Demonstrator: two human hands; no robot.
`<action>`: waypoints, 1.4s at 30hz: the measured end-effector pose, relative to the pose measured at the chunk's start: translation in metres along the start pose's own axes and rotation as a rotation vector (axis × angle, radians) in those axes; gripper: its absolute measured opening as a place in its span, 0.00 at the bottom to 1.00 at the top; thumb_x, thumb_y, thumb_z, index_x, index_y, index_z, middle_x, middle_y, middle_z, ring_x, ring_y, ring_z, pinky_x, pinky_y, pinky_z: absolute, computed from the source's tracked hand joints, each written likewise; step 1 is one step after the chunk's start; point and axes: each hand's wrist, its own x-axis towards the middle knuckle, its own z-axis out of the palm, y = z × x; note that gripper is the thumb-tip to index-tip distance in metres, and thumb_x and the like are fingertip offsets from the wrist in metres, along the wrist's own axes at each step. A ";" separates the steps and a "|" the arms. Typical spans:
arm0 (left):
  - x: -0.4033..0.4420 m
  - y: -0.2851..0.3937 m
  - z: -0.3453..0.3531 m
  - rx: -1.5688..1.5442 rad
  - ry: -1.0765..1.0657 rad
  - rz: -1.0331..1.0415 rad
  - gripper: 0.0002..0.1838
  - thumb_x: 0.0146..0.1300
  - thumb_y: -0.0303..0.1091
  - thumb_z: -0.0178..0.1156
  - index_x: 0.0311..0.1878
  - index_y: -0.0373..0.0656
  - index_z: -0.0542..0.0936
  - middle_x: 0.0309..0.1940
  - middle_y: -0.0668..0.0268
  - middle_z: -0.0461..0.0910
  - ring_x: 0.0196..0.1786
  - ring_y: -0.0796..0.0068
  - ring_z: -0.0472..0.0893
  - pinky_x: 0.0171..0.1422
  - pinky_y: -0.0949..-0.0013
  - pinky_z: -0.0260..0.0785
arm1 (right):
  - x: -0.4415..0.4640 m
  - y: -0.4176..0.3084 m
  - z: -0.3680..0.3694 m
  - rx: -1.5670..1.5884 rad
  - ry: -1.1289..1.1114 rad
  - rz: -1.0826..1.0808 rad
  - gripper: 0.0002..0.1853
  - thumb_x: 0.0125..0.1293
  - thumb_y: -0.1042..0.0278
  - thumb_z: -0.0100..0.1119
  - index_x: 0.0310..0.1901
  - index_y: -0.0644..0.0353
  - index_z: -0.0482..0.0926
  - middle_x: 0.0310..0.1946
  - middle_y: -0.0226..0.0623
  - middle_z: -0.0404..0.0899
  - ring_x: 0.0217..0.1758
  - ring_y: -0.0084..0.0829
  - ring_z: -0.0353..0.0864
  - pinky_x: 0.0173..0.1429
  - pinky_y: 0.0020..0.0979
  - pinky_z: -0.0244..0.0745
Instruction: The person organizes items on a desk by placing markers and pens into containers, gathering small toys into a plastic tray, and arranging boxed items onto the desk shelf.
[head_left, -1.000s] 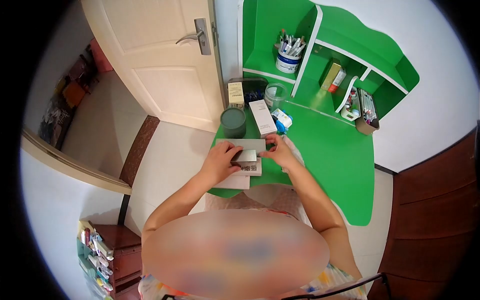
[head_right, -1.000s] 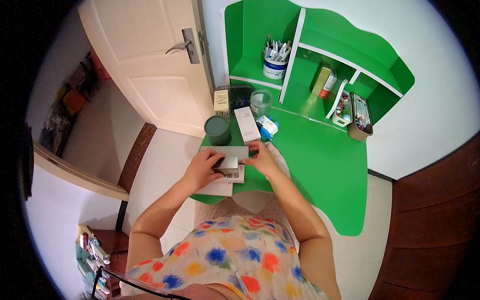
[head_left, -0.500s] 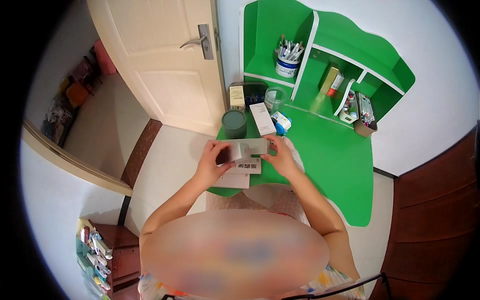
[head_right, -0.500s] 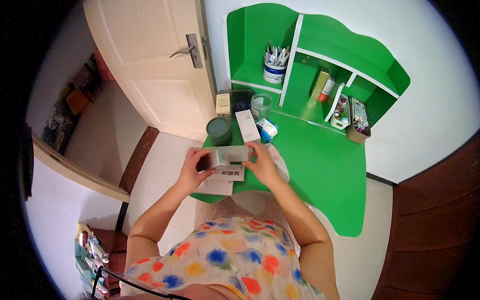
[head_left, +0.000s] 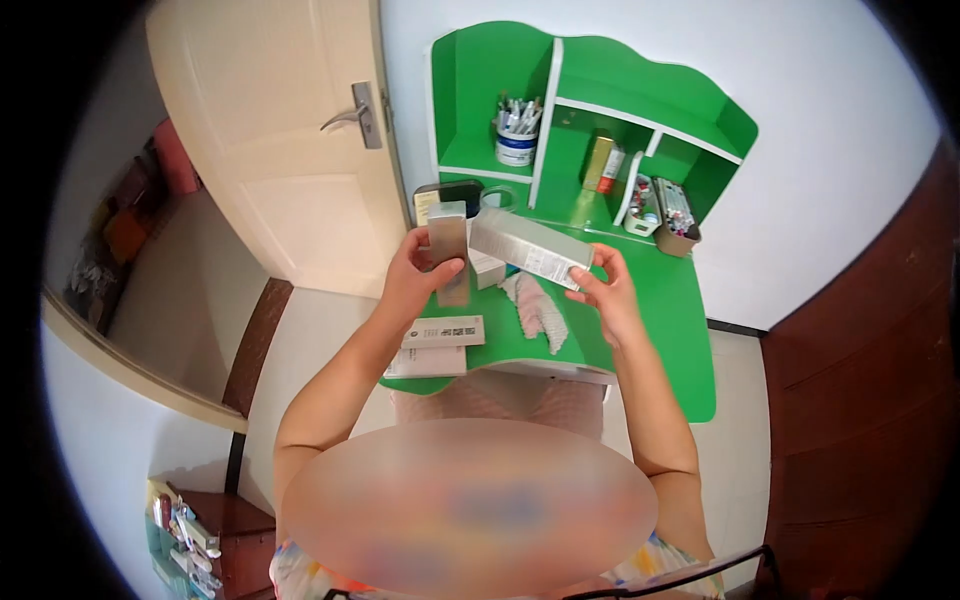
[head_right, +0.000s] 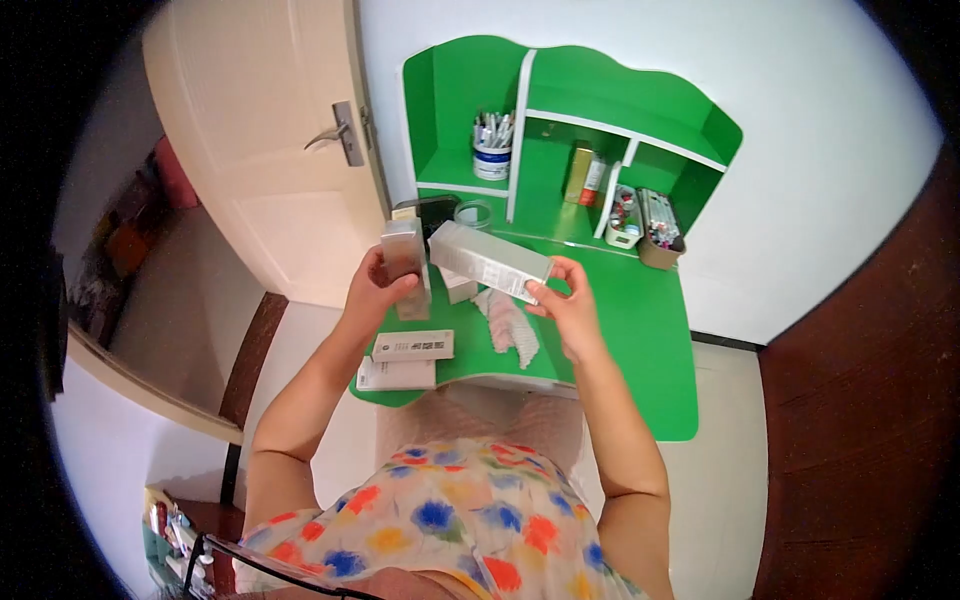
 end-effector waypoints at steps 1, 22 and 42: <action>0.006 0.000 0.013 -0.035 -0.023 -0.024 0.31 0.52 0.30 0.72 0.59 0.39 0.69 0.48 0.66 0.74 0.48 0.75 0.77 0.52 0.70 0.72 | -0.001 -0.003 -0.008 0.040 0.029 0.016 0.25 0.60 0.73 0.66 0.57 0.57 0.66 0.49 0.32 0.69 0.48 0.28 0.78 0.44 0.32 0.83; 0.214 -0.131 0.174 0.199 -0.179 -0.048 0.33 0.49 0.29 0.74 0.58 0.37 0.71 0.47 0.64 0.79 0.49 0.72 0.79 0.53 0.69 0.72 | 0.132 0.010 -0.125 -0.870 0.358 -0.508 0.31 0.51 0.76 0.70 0.58 0.59 0.71 0.53 0.43 0.68 0.56 0.42 0.73 0.54 0.34 0.74; 0.301 -0.250 0.183 0.584 -0.032 -0.151 0.35 0.55 0.33 0.65 0.68 0.42 0.65 0.47 0.55 0.80 0.49 0.53 0.81 0.54 0.59 0.73 | 0.294 0.110 -0.108 -0.711 0.336 -0.414 0.38 0.58 0.75 0.65 0.69 0.63 0.57 0.54 0.49 0.69 0.56 0.41 0.74 0.59 0.34 0.73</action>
